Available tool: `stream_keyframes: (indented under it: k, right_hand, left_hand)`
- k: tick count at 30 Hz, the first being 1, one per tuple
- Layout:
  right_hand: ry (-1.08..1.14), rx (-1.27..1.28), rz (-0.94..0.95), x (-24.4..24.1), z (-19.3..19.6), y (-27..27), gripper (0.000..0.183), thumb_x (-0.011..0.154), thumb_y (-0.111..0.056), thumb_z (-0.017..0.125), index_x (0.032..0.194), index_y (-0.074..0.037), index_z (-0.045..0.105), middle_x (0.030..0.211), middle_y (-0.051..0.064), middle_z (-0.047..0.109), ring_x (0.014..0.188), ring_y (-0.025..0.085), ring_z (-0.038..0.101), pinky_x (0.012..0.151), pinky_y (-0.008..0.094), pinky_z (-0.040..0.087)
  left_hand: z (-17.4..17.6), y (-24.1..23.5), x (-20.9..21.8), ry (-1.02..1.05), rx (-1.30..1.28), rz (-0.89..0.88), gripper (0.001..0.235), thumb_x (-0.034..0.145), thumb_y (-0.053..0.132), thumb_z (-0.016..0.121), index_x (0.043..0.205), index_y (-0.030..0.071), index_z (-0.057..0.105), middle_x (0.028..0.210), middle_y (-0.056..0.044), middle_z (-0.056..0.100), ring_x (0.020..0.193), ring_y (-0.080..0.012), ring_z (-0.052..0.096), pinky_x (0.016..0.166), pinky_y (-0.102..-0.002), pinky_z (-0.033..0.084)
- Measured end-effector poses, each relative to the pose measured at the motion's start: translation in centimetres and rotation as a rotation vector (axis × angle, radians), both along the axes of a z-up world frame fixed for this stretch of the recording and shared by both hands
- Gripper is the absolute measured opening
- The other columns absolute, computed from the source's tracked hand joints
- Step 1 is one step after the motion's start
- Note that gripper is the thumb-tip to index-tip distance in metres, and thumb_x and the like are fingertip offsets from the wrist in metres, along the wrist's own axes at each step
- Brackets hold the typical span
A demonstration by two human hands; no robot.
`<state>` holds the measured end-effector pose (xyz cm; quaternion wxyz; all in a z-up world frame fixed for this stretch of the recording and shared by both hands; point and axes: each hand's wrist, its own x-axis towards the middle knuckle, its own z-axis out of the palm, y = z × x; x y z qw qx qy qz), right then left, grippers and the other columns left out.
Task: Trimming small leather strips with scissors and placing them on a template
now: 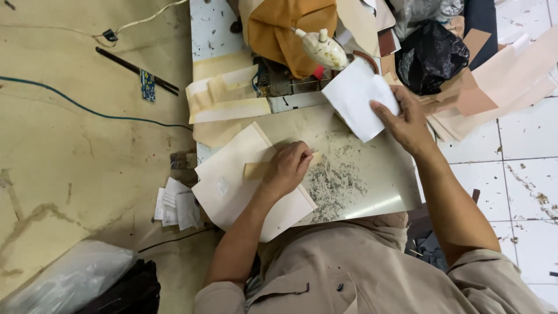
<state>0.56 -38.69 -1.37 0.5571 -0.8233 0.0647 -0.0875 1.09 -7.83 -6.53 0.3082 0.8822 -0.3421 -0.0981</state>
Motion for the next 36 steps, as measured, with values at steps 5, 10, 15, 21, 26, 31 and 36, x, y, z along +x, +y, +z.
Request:
stream_keyframes:
  k: [5,10,15,21,26,31,36]
  right_hand:
    - [0.109,0.074,0.109,1.0,2.4,-0.1,0.031,0.102,-0.026,0.073,0.123,-0.003,0.069,0.079,0.01,0.061,0.071,0.018,0.056,0.064,0.03,0.047]
    - [0.167,0.171,0.131,2.6,-1.4,-3.4,0.037,0.108,-0.039,0.062,0.118,-0.005,0.073,0.078,0.01,0.062,0.07,0.02,0.057,0.067,0.034,0.046]
    - [0.039,0.085,0.116,8.1,-3.7,-4.2,0.026,0.115,-0.026,0.064,0.114,-0.002,0.073,0.082,0.008,0.062,0.08,0.016,0.055,0.072,0.032,0.046]
    - [-0.36,-0.435,0.583,12.1,-4.5,-3.6,0.029,0.115,-0.01,0.053,0.137,0.008,0.058,0.112,0.024,0.06,0.105,0.039,0.059,0.087,0.043,0.043]
    - [-0.029,-0.565,0.526,11.2,-2.4,-2.9,0.02,0.115,-0.014,0.041,0.121,0.004,0.049,0.107,0.025,0.053,0.093,0.032,0.048,0.08,0.045,0.043]
    - [0.119,-0.515,0.385,9.2,0.2,-4.4,0.034,0.106,-0.012,0.047,0.136,0.002,0.055,0.124,0.025,0.065,0.109,0.037,0.062,0.092,0.048,0.048]
    - [0.15,-0.797,0.374,3.2,1.2,-8.5,0.048,0.101,-0.011,0.072,0.143,-0.003,0.051,0.121,0.03,0.07,0.099,0.048,0.066,0.08,0.054,0.05]
  left_hand:
    - [3.4,0.0,-0.1,0.072,-0.235,0.138,0.014,0.095,0.02,0.07,0.103,0.011,0.061,0.086,-0.011,0.066,0.085,-0.0357,0.071,0.075,-0.046,0.057]
    - [4.3,0.3,0.1,-0.105,-0.305,0.146,0.01,0.092,0.02,0.074,0.097,0.016,0.066,0.084,-0.003,0.065,0.083,-0.0256,0.071,0.075,-0.036,0.058]
    - [3.1,-0.8,0.5,-0.414,-0.251,0.113,0.004,0.097,0.016,0.071,0.094,0.018,0.068,0.086,0.002,0.057,0.078,-0.0204,0.065,0.073,-0.031,0.057]
    - [1.2,-1.9,-1.7,-0.7,0.021,-0.014,0.013,0.088,-0.004,0.074,0.086,0.005,0.065,0.093,-0.008,0.059,0.085,-0.0274,0.057,0.067,-0.037,0.05]
    - [-1.2,-1.6,-2.3,-0.488,0.105,0.047,0.021,0.087,-0.005,0.074,0.107,0.0,0.069,0.103,-0.014,0.066,0.096,-0.0317,0.06,0.079,-0.046,0.057]
    - [-0.3,-1.7,-2.3,-0.512,-0.028,0.054,0.033,0.085,-0.005,0.082,0.116,-0.007,0.071,0.103,-0.018,0.073,0.093,-0.0332,0.067,0.072,-0.037,0.064]
    - [1.3,-1.3,-2.2,-0.607,-0.149,0.08,0.025,0.09,-0.003,0.082,0.114,-0.004,0.074,0.101,-0.016,0.075,0.087,-0.0257,0.069,0.068,-0.03,0.061]
